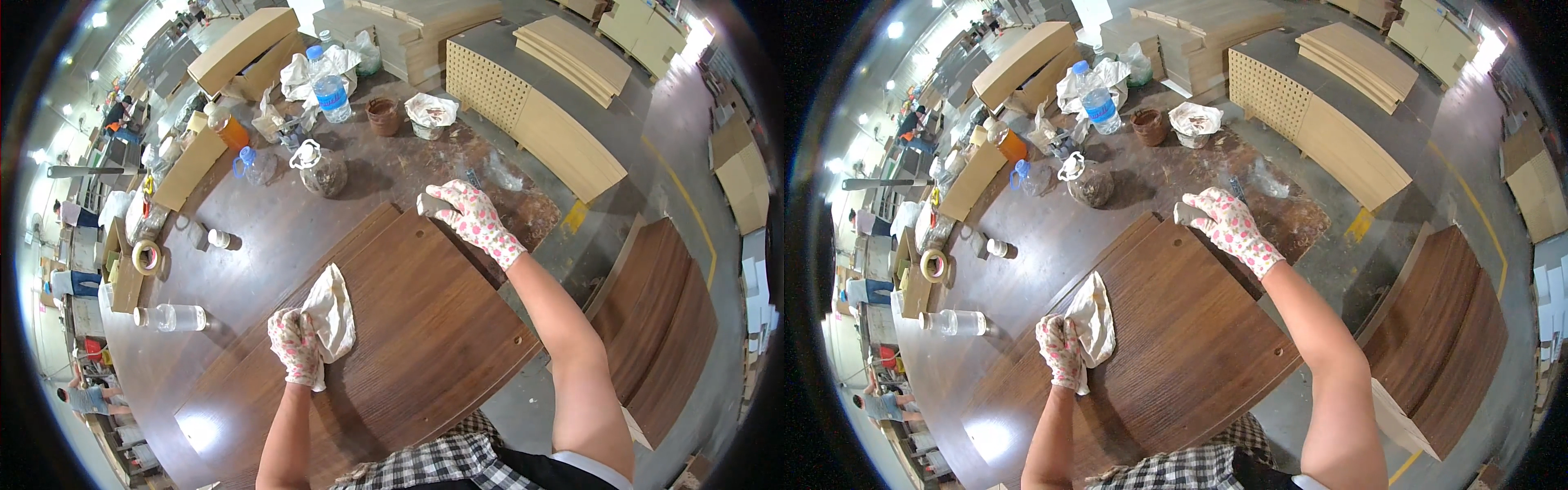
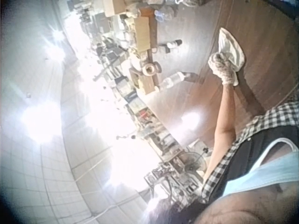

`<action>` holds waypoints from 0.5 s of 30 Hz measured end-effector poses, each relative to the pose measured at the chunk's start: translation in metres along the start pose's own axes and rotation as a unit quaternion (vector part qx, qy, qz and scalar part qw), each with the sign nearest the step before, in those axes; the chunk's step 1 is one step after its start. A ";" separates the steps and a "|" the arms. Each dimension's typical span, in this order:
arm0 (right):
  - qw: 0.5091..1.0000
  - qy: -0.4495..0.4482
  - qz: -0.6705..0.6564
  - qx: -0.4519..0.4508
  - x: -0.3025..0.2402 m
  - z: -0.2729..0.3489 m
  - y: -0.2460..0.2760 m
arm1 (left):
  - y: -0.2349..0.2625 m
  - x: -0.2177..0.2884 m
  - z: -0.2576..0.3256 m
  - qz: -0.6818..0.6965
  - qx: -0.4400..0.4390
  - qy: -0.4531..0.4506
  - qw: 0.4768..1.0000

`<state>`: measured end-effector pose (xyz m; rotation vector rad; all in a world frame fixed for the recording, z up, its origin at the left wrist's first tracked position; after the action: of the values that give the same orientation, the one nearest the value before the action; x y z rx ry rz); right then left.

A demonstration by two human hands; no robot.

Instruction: The person wipes the surface of a large wooden board and a smaller wooden panel with a cloth, and handles a small wooden block on a workbench.

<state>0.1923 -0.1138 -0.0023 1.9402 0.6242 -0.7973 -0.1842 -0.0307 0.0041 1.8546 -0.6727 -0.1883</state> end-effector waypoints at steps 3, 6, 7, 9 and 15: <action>1.000 0.011 -0.012 0.002 0.002 -0.002 -0.003 | 0.000 -0.001 0.000 -0.003 0.006 -0.004 1.000; 0.999 0.033 0.004 -0.019 -0.001 -0.012 -0.015 | -0.001 0.000 0.001 0.000 0.001 0.001 1.000; 0.999 0.033 0.004 -0.019 0.003 -0.012 -0.016 | -0.001 0.000 0.001 0.012 -0.005 0.009 1.000; 0.998 0.016 0.047 -0.037 0.010 -0.011 -0.017 | -0.002 -0.001 0.000 0.013 -0.002 0.004 1.000; 0.998 0.031 0.063 0.004 0.017 -0.012 -0.007 | -0.003 -0.001 0.002 0.009 0.002 0.010 1.000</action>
<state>0.2022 -0.0978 -0.0144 1.9970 0.5309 -0.6635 -0.1850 -0.0305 0.0003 1.8503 -0.6773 -0.1573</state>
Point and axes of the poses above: each hand's wrist, its own z-axis away from the middle knuckle, its own y-axis out of the back of the hand, x = y × z, the point moved 2 cm from there along -z, towards the middle knuckle, and after that the axes turned 14 degrees about -z, right-handed, at the moved point
